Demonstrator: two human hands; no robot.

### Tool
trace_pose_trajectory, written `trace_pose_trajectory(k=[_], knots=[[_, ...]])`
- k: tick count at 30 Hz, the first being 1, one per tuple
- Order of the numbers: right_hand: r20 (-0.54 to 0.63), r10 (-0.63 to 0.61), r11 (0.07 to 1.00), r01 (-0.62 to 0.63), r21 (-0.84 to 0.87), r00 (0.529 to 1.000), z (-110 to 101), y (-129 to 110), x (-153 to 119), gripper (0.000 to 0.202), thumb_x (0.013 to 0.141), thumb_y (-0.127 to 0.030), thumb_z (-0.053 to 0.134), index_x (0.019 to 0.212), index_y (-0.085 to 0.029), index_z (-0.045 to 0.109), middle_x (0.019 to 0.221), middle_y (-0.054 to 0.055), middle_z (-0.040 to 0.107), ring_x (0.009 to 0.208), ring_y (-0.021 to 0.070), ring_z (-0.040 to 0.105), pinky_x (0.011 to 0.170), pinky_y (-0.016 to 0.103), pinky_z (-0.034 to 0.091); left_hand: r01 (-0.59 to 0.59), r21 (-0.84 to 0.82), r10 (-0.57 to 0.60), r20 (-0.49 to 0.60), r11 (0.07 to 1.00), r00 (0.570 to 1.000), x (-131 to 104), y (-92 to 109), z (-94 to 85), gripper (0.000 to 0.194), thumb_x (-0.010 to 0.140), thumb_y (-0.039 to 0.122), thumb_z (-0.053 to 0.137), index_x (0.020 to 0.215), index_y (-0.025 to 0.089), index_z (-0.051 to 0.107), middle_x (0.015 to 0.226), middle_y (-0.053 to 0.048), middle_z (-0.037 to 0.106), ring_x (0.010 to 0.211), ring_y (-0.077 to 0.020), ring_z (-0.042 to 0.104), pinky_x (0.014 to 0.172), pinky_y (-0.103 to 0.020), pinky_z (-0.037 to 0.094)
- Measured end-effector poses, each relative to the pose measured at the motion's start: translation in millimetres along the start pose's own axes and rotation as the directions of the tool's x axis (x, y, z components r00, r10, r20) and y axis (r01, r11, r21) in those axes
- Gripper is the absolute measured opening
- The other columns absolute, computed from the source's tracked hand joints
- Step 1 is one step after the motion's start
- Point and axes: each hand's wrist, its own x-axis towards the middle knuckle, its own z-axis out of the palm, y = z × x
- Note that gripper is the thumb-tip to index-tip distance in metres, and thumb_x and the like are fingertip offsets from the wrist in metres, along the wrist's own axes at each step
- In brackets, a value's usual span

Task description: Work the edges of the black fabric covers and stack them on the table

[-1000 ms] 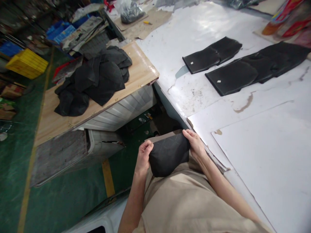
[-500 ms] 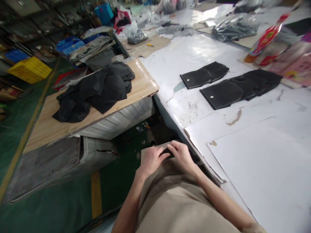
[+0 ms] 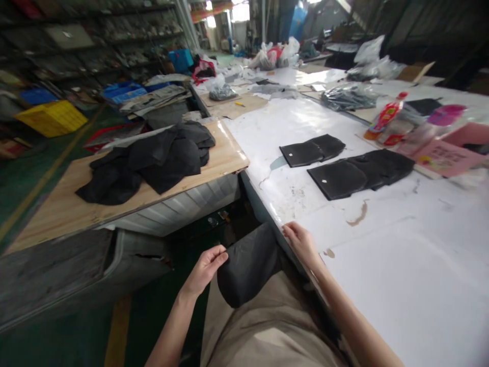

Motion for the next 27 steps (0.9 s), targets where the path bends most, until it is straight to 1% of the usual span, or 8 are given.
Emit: trace_pose_trajectory(k=[3,7,8,11,14,17,21,27], knots=[[-0.071,-0.007,0.998,0.002,-0.063,0.997,-25,23,19,0.034,0.082,-0.053,0.055,0.083,-0.020,0.064,0.079,0.006,0.069,0.075,0.0236,0.065,0.071,0.034,0.048,-0.227,-0.030,0.196,-0.398,0.974,0.896,38,43,-56.3,0.037,0.082,0.045,0.066,0.068,0.017,0.046,0.063,0.004,0.038,0.057,-0.0085,0.038,0.055,-0.019,0.034],[-0.033,0.025,1.000,-0.026,-0.014,0.999,-49,53,26,0.041,0.075,-0.059,0.061,0.083,-0.019,0.064,0.074,0.008,0.070,0.072,0.0250,0.069,0.067,0.034,0.052,-0.547,0.162,0.439,-0.792,0.821,0.424,85,112,-164.6,0.036,0.080,0.050,0.067,0.079,0.017,0.052,0.072,0.002,0.050,0.065,-0.0085,0.050,0.062,-0.019,0.043],[-0.016,0.034,0.999,-0.034,-0.008,0.999,-51,57,22,0.042,0.074,-0.060,0.062,0.082,-0.019,0.064,0.074,0.008,0.070,0.070,0.0248,0.069,0.066,0.033,0.053,-0.546,0.159,0.407,-0.835,0.823,0.370,92,123,-183.6,0.036,0.082,0.052,0.062,0.082,0.017,0.053,0.075,0.001,0.054,0.066,-0.0089,0.052,0.064,-0.020,0.045],[0.013,0.069,0.998,-0.070,0.012,0.998,-51,63,5,0.045,0.072,-0.063,0.063,0.079,-0.018,0.065,0.072,0.008,0.071,0.065,0.0233,0.068,0.060,0.031,0.054,-0.298,0.047,0.227,-0.762,0.953,0.607,94,125,-194.1,0.035,0.087,0.050,0.057,0.092,0.016,0.058,0.083,-0.004,0.062,0.071,-0.0107,0.060,0.068,-0.024,0.050],[-0.015,0.095,0.995,-0.094,0.021,0.995,-54,67,-2,0.046,0.073,-0.063,0.062,0.079,-0.018,0.066,0.070,0.008,0.071,0.062,0.0226,0.068,0.057,0.030,0.055,-0.061,-0.002,0.049,-0.575,0.998,0.817,77,84,-139.1,0.033,0.093,0.042,0.054,0.110,0.014,0.059,0.102,-0.008,0.064,0.084,-0.0148,0.063,0.074,-0.031,0.054],[-0.093,0.073,0.997,-0.076,-0.021,0.993,-72,74,8,0.042,0.075,-0.059,0.061,0.082,-0.019,0.065,0.073,0.008,0.071,0.068,0.0234,0.069,0.062,0.032,0.055,0.018,-0.012,-0.022,-0.447,1.000,0.894,57,18,-53.0,0.029,0.092,0.036,0.057,0.113,0.015,0.060,0.108,-0.008,0.064,0.090,-0.0177,0.063,0.077,-0.035,0.055],[-0.343,0.037,0.944,-0.146,-0.296,0.939,-119,81,33,0.030,0.082,-0.047,0.053,0.088,-0.020,0.065,0.088,0.011,0.072,0.076,0.0260,0.068,0.070,0.039,0.052,0.139,0.051,-0.128,-0.177,0.989,0.976,33,-78,41.8,0.047,0.079,0.060,0.061,0.079,0.013,0.065,0.064,-0.003,0.061,0.062,-0.0178,0.060,0.059,-0.031,0.050],[-0.504,-0.010,0.657,-0.374,-0.654,0.864,-188,84,88,0.031,0.093,-0.031,0.048,0.115,-0.013,0.060,0.117,0.021,0.062,0.110,0.0340,0.055,0.088,0.046,0.044,0.256,0.357,-0.234,-0.105,0.898,0.967,29,-171,44.2,0.062,0.075,0.077,0.038,0.086,0.023,0.067,0.076,-0.007,0.067,0.079,-0.0316,0.068,0.077,-0.041,0.053]])
